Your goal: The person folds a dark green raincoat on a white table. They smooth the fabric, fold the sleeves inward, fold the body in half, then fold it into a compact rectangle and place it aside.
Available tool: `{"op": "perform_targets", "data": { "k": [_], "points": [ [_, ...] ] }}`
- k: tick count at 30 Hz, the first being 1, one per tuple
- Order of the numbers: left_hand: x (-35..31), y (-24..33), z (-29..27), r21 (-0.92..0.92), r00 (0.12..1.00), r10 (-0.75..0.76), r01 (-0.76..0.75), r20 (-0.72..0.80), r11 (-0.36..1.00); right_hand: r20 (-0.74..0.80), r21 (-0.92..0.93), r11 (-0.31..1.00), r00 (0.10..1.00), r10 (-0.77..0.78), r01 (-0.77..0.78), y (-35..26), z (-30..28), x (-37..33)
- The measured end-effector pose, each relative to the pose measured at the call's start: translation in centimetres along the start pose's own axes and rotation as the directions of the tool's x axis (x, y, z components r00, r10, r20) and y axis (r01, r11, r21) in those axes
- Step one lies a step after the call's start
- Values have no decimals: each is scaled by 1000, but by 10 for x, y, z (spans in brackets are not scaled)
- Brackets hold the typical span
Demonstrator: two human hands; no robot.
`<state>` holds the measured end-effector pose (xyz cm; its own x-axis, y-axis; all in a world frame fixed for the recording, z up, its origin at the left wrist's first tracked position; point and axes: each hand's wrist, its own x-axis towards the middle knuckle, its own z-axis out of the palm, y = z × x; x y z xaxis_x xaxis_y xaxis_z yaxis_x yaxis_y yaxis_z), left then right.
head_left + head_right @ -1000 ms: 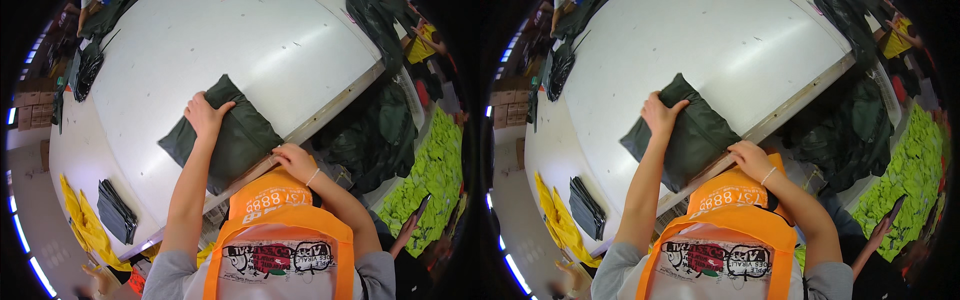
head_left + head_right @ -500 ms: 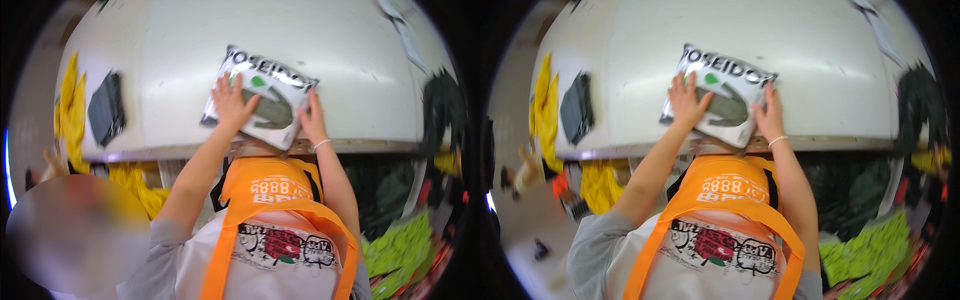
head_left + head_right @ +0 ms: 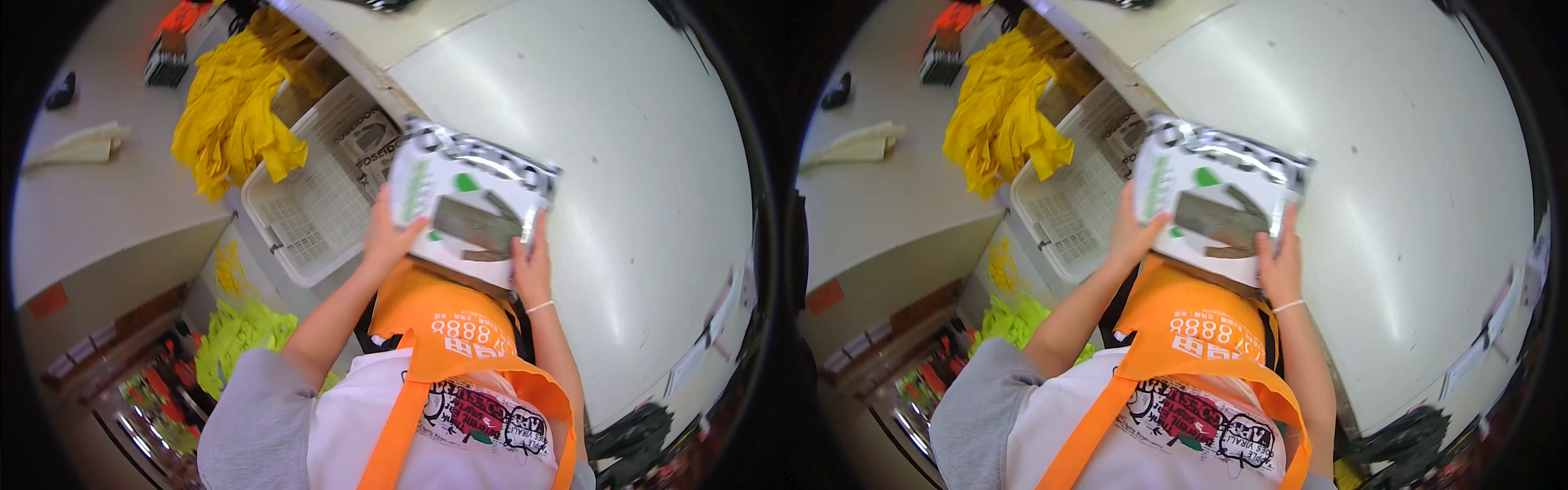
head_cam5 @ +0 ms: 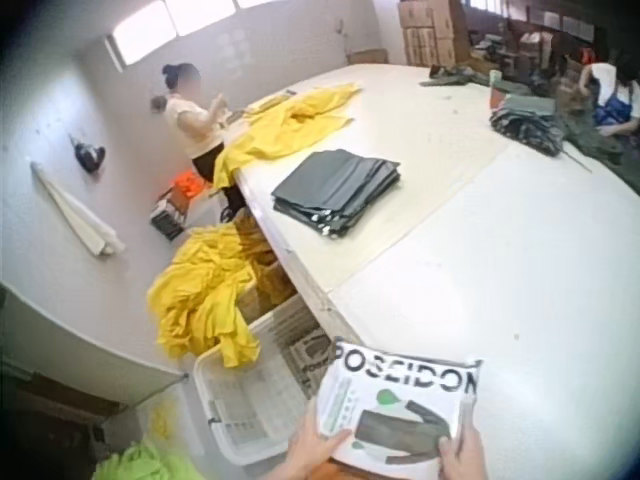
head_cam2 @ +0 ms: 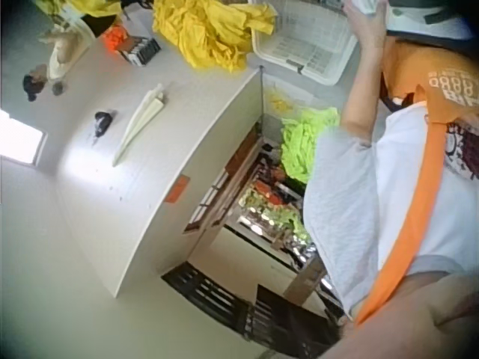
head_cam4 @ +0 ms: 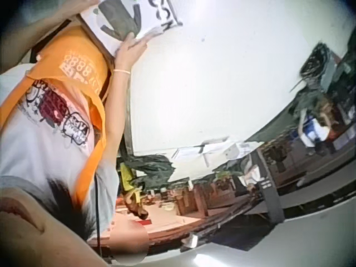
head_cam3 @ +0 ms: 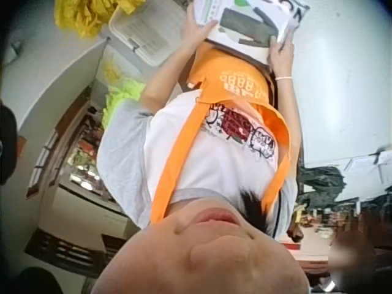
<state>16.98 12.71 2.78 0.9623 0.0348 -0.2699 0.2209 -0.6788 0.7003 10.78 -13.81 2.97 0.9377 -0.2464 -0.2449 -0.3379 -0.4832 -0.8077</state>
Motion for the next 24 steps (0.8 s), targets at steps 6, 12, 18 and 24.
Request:
{"op": "perform_targets", "data": {
  "k": [6,12,18,24],
  "points": [
    [-94,-133,-81,-254,809,-504,442,-302,861,560,62,969,795,-233,240,-99,105,15],
    [-59,-182,-104,-286,738,-643,583,-204,760,625,79,966,743,-239,244,-85,208,72],
    [88,-242,-89,-246,776,-505,442,-377,863,620,-282,862,766,-171,421,-111,274,156],
    [65,-267,-11,-106,815,-574,580,83,808,754,-202,912,651,-88,357,-68,250,84]
  ]
}}
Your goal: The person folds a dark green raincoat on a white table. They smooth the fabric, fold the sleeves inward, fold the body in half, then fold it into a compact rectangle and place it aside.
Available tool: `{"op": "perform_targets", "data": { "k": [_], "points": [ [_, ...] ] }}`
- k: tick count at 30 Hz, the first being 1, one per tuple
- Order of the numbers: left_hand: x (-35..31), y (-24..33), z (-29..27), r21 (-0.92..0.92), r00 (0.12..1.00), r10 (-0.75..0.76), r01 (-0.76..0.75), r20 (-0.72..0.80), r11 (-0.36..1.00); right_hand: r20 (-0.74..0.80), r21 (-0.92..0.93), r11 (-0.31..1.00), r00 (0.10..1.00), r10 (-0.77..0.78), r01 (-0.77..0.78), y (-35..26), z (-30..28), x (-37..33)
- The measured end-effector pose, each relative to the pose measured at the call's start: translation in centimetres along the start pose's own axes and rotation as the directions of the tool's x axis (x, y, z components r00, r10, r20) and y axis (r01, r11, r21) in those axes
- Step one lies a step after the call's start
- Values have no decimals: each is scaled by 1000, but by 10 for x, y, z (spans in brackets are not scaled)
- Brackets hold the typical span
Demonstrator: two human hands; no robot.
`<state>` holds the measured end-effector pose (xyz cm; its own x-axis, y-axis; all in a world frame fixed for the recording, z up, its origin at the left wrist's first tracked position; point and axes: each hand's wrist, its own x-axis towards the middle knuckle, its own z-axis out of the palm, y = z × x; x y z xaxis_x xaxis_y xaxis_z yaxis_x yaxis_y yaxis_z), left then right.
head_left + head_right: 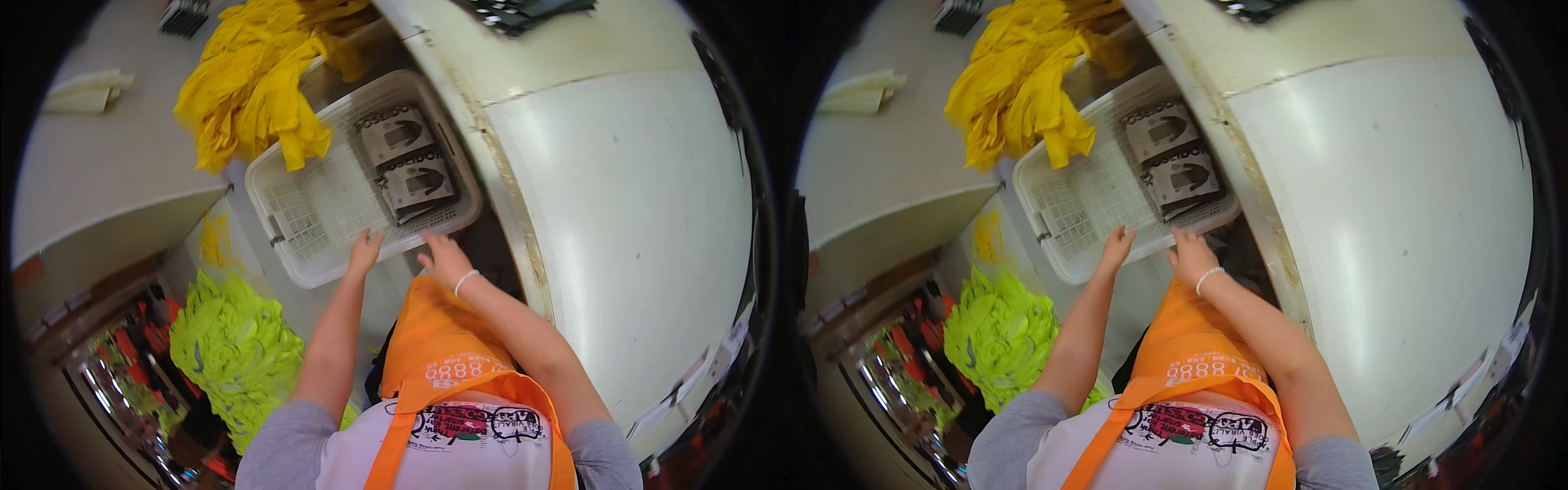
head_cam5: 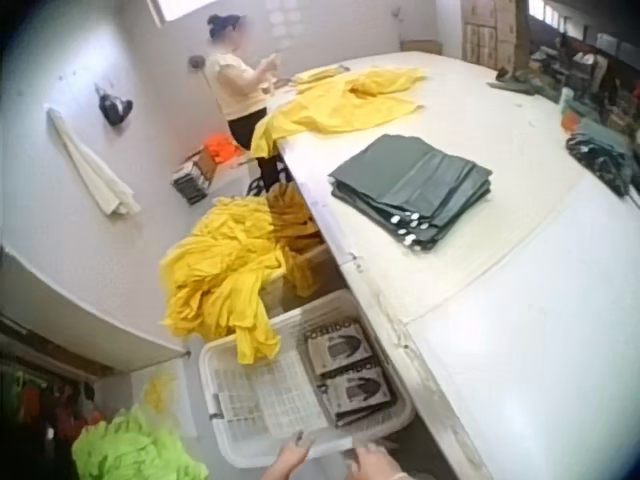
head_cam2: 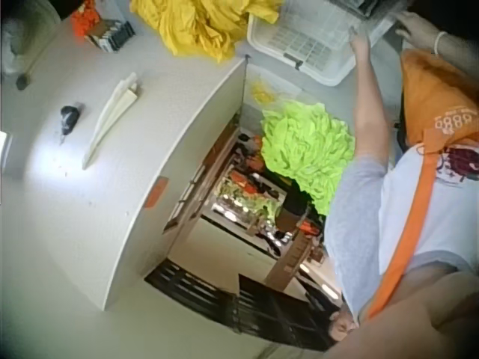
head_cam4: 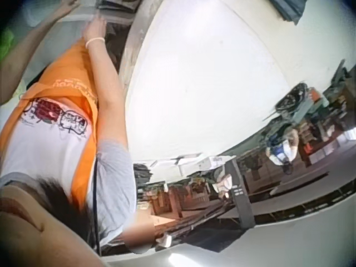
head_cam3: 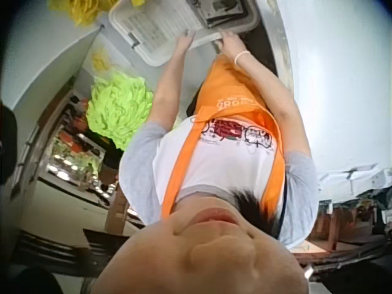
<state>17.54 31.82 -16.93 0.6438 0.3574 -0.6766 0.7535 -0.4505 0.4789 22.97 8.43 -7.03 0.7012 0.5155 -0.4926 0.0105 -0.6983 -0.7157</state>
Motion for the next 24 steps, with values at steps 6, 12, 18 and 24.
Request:
{"op": "perform_targets", "data": {
  "k": [6,12,18,24],
  "points": [
    [-23,71,54,16,938,295,-303,184,953,1,165,944,957,291,-287,54,2,-107],
    [-129,222,101,155,386,250,-763,888,627,-254,646,636,666,701,-423,110,44,-239],
    [-255,246,212,-353,-290,460,-934,839,56,-141,978,153,91,986,-140,146,187,-346],
    [-373,201,351,-410,-499,392,-864,773,-292,145,982,-120,-170,975,148,221,389,-440]
  ]
}}
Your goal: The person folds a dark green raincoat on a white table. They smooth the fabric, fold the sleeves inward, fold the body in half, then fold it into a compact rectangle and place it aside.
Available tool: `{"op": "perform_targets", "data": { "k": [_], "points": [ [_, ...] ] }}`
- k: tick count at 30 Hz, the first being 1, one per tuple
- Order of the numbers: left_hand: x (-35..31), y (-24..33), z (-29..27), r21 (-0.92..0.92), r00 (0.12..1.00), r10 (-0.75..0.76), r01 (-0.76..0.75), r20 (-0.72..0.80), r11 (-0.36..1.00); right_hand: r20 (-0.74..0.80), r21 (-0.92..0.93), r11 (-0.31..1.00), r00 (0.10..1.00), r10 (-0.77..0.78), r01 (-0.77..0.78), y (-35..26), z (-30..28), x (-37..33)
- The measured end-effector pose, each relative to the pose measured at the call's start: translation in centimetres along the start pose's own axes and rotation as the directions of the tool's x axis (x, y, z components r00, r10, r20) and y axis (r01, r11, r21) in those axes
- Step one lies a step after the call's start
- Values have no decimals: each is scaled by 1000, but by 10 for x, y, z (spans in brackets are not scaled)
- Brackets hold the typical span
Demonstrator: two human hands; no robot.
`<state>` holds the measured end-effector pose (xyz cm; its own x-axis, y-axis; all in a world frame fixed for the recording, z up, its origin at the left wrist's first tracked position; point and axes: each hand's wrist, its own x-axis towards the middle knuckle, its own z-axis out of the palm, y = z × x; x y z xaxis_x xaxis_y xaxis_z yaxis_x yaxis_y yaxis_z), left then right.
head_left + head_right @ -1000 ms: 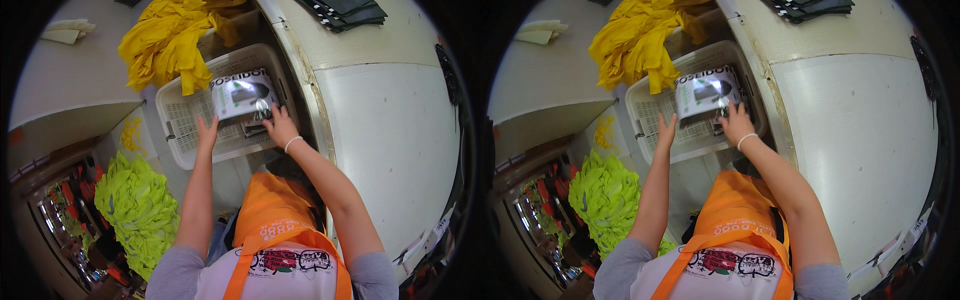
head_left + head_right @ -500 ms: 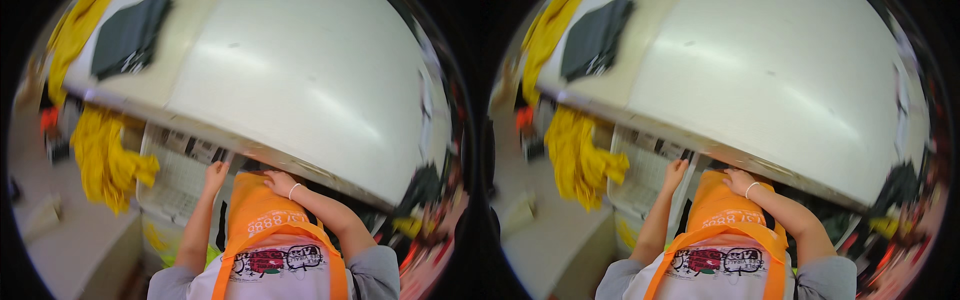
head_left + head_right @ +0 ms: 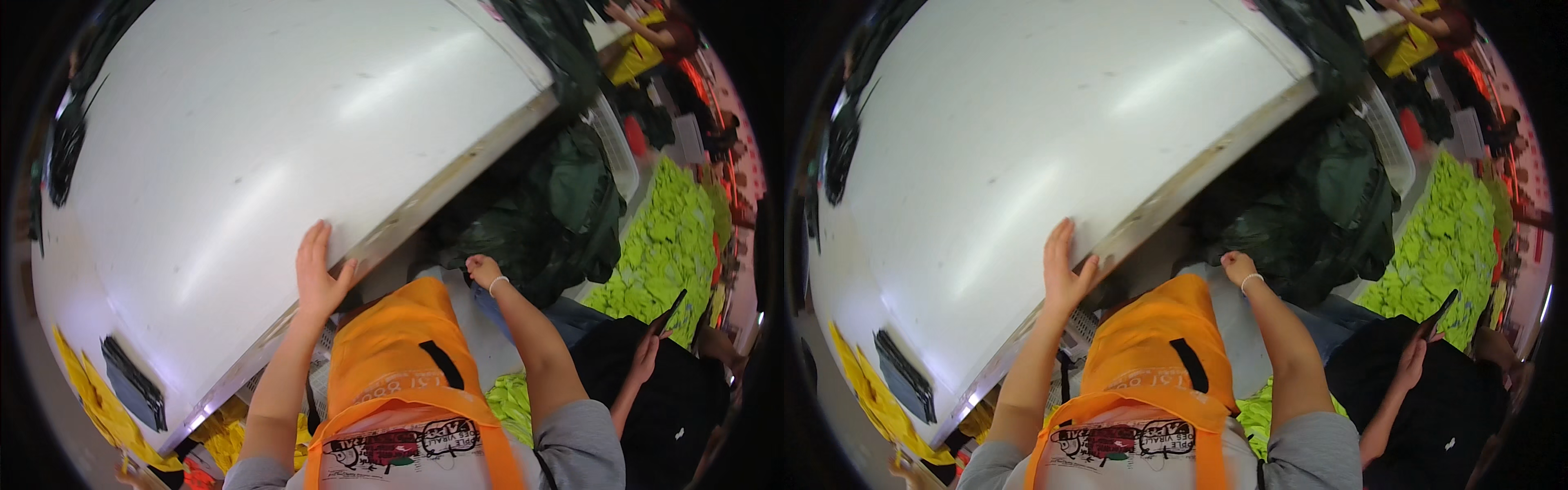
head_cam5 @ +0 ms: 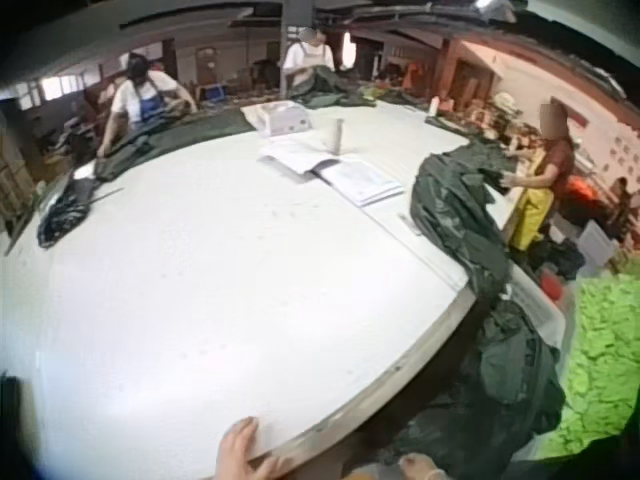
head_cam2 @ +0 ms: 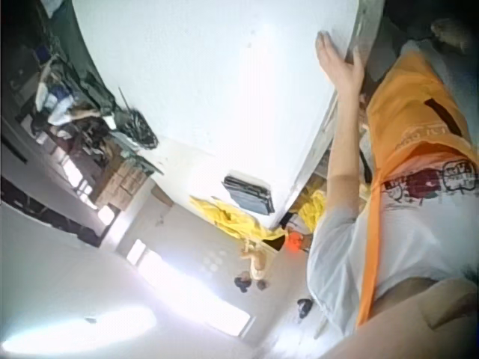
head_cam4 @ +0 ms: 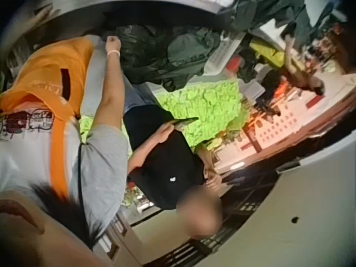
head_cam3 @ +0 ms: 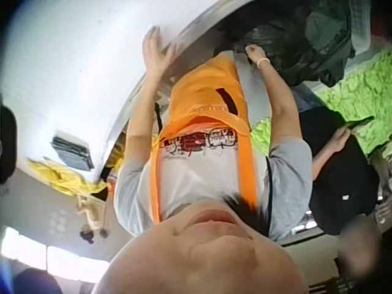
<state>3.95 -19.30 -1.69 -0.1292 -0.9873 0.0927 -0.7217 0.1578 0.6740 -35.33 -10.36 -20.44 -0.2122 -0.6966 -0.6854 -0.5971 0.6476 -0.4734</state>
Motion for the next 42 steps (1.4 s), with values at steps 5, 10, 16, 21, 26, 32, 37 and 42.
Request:
{"op": "perform_targets", "data": {
  "k": [5,10,16,21,26,32,37,42],
  "points": [
    [69,72,93,315,995,-93,78,32,946,-252,-127,987,966,62,-97,44,-113,82],
    [82,80,125,544,993,-113,105,-17,832,-395,-16,982,903,166,-188,120,-205,182],
    [87,87,136,590,998,-67,65,-19,805,-807,299,751,576,-131,589,7,-257,260],
    [85,93,128,557,994,-105,108,-38,824,-873,-112,754,299,-386,648,-154,-393,252],
    [89,95,124,519,993,-99,114,-57,847,-807,-265,877,405,-429,401,-158,-435,257],
    [97,88,104,-7,948,-310,311,-77,950,-652,-371,451,118,-749,812,-275,-370,45],
    [169,127,93,-793,727,-328,590,603,-153,-90,-342,-157,-198,-976,926,-291,-246,-130],
    [143,179,42,-829,827,229,547,513,-120,436,370,125,-54,-898,921,-257,-128,-232]
  ]
}}
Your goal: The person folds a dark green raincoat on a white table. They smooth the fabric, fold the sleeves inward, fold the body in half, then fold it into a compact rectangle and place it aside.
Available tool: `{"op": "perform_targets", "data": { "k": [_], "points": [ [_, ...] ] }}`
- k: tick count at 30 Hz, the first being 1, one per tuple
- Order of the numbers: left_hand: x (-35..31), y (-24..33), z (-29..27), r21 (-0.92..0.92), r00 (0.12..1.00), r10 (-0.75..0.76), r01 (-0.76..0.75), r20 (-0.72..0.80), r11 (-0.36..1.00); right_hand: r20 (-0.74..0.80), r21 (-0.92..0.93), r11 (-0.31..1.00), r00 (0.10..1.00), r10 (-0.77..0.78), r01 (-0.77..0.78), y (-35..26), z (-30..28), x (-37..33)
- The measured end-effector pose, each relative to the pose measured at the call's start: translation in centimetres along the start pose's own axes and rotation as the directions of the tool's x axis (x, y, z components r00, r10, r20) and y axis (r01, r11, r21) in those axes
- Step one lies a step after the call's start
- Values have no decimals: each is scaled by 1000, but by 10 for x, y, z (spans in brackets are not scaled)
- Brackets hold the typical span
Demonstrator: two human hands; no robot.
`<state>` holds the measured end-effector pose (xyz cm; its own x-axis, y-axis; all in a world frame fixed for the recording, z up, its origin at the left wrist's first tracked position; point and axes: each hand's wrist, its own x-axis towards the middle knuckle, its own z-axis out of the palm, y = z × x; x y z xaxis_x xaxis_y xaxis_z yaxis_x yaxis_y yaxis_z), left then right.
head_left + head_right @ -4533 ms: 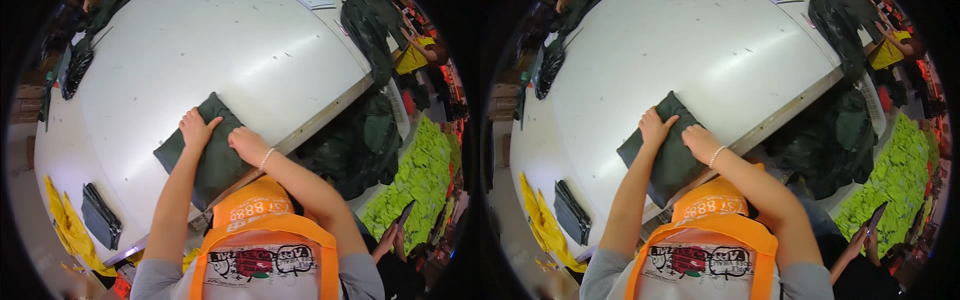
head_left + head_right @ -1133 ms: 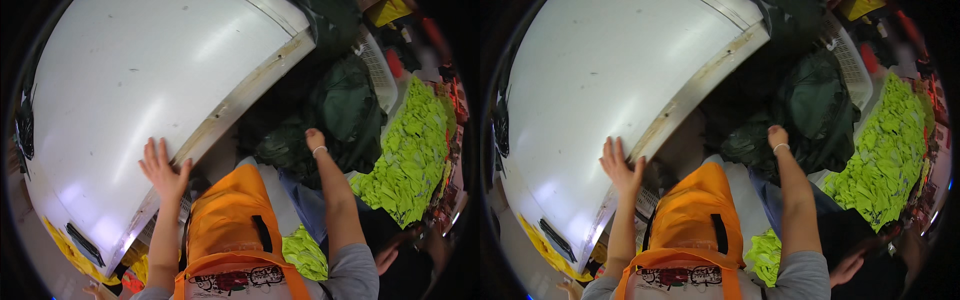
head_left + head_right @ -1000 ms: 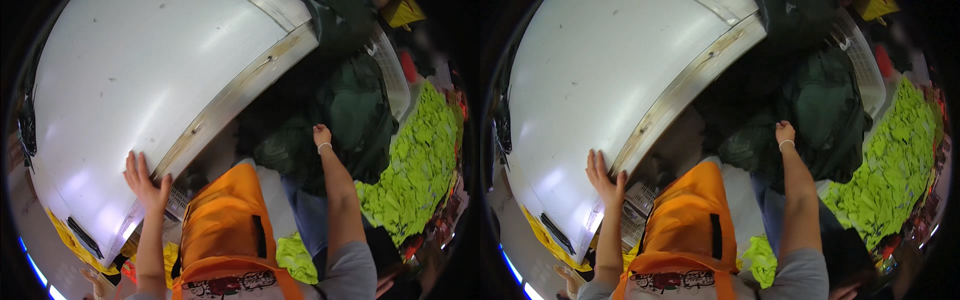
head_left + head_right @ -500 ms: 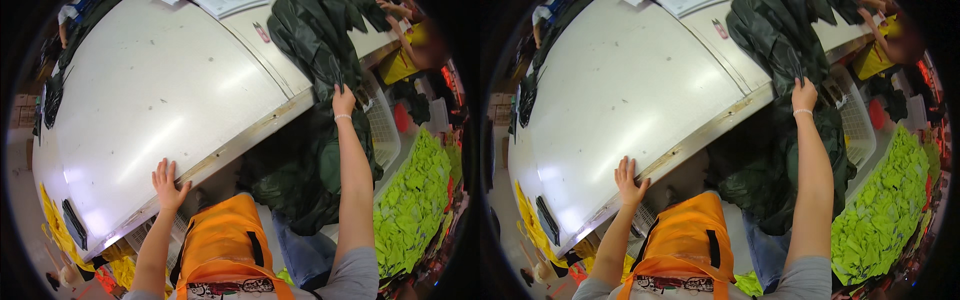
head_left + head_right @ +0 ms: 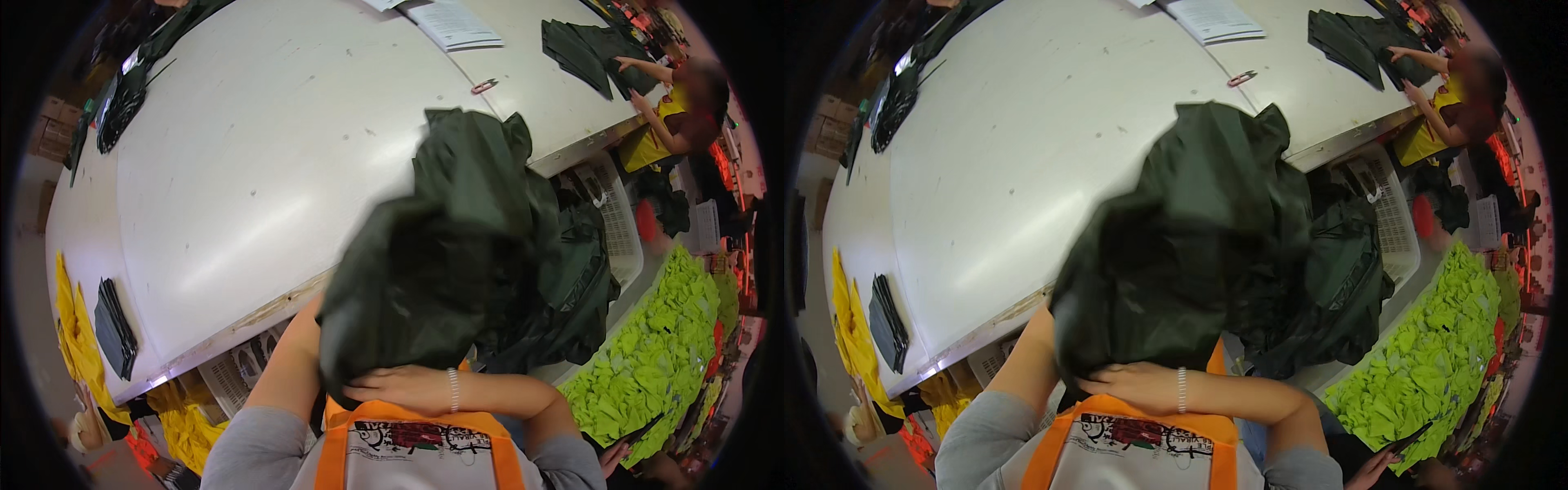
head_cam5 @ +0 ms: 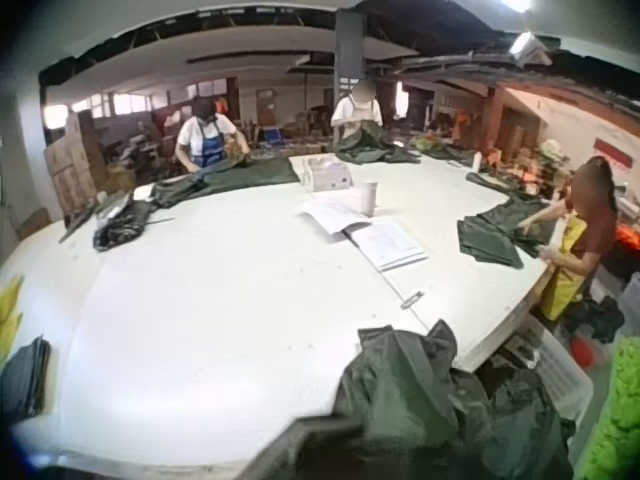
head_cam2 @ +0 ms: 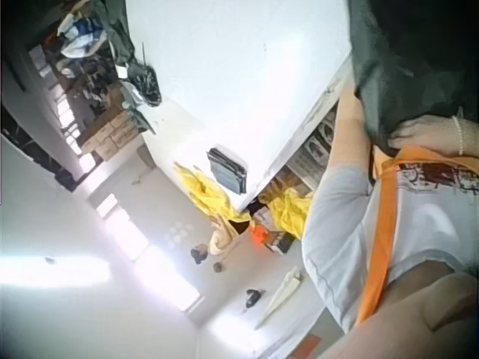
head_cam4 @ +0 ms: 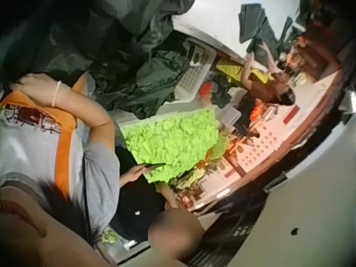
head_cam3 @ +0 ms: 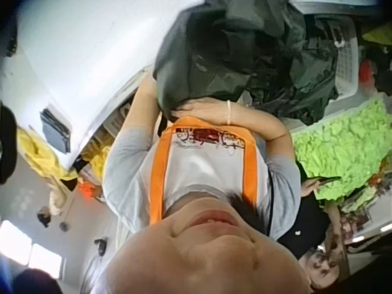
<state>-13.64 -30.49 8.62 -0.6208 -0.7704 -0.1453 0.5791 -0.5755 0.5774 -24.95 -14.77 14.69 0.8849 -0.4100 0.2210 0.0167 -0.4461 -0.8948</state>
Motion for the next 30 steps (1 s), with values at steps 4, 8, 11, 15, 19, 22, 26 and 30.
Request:
{"op": "perform_targets", "data": {
  "k": [4,8,11,15,19,22,26,30],
  "points": [
    [-85,-1,-9,345,935,-77,203,-347,916,-436,355,829,708,556,-432,-22,-63,-36],
    [-151,-7,-17,439,988,111,-55,-104,897,-812,310,789,285,510,-530,40,-110,-72],
    [-190,4,-11,444,945,137,-263,296,857,-426,744,584,441,790,-326,112,-66,-66],
    [-234,15,0,574,893,37,-319,448,754,88,996,-44,659,747,-83,156,17,11],
    [-277,20,-5,598,836,-54,-343,546,725,97,995,-59,606,790,-83,205,86,33],
    [-301,22,-2,609,829,-86,-331,553,721,72,783,408,720,690,-469,226,105,31],
    [-328,38,-4,589,867,-41,-302,497,750,-388,383,736,626,676,-558,132,62,43],
    [-360,63,-6,539,982,159,-191,106,820,-902,120,832,290,318,-541,63,-62,-7]
  ]
}}
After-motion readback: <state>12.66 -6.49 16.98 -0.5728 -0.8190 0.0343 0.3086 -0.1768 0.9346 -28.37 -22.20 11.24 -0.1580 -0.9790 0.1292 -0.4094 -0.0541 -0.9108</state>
